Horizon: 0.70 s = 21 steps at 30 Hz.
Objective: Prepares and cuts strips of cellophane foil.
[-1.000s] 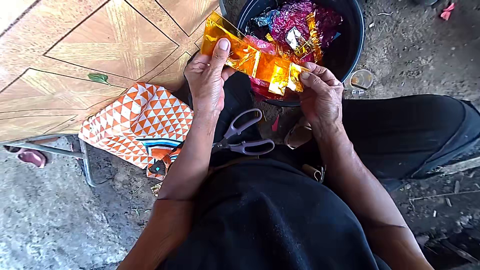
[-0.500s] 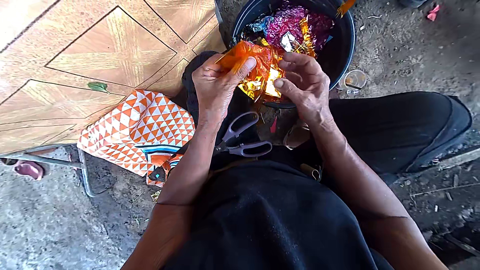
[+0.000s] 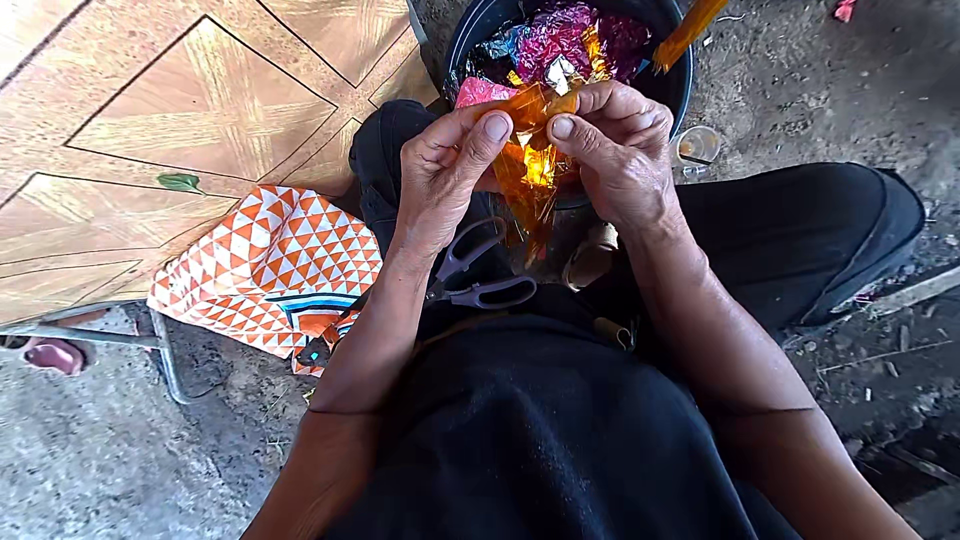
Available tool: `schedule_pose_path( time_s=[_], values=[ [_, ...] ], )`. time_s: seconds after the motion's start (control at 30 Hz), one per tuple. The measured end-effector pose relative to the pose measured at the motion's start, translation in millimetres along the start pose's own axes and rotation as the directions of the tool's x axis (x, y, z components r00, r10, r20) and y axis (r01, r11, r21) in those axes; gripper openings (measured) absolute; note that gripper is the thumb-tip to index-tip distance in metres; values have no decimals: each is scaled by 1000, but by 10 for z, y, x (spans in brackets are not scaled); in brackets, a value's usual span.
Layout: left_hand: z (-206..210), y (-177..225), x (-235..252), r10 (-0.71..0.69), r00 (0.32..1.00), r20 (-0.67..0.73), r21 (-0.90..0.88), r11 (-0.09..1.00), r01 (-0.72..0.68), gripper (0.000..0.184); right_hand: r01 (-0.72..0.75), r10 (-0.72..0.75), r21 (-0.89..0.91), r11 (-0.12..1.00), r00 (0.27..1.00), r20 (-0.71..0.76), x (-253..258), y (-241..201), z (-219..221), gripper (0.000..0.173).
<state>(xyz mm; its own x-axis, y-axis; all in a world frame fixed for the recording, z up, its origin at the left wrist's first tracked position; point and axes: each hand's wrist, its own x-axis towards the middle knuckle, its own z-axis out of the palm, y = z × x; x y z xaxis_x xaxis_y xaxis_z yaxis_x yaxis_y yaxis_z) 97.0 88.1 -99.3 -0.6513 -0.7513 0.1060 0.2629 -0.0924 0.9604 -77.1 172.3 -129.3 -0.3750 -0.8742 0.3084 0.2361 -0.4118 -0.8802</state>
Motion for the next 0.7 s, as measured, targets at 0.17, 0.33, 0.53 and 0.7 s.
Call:
schedule_pose_path(
  time_s=[0.17, 0.33, 0.53, 0.7],
  values=[
    [-23, 16, -1, -91, 995, 35, -34, 995, 92, 24, -27, 30, 67, 997, 999, -39, -44, 38, -36, 11],
    [-27, -28, 11, -113, 986, -124, -9, 994, 113, 26, -78, 99, 223, 972, 991, -86, -93, 168, -94, 12],
    [-79, -62, 98, -142, 915, -378, -101, 989, 111, 35, -187, 264, 347, 919, 946, -190, -108, 330, -108, 12],
    [-195, 39, 151, -152, 873, -462, -171, 982, 81, 41, -303, 408, 334, 892, 859, -311, -15, 513, -208, 9]
  ],
)
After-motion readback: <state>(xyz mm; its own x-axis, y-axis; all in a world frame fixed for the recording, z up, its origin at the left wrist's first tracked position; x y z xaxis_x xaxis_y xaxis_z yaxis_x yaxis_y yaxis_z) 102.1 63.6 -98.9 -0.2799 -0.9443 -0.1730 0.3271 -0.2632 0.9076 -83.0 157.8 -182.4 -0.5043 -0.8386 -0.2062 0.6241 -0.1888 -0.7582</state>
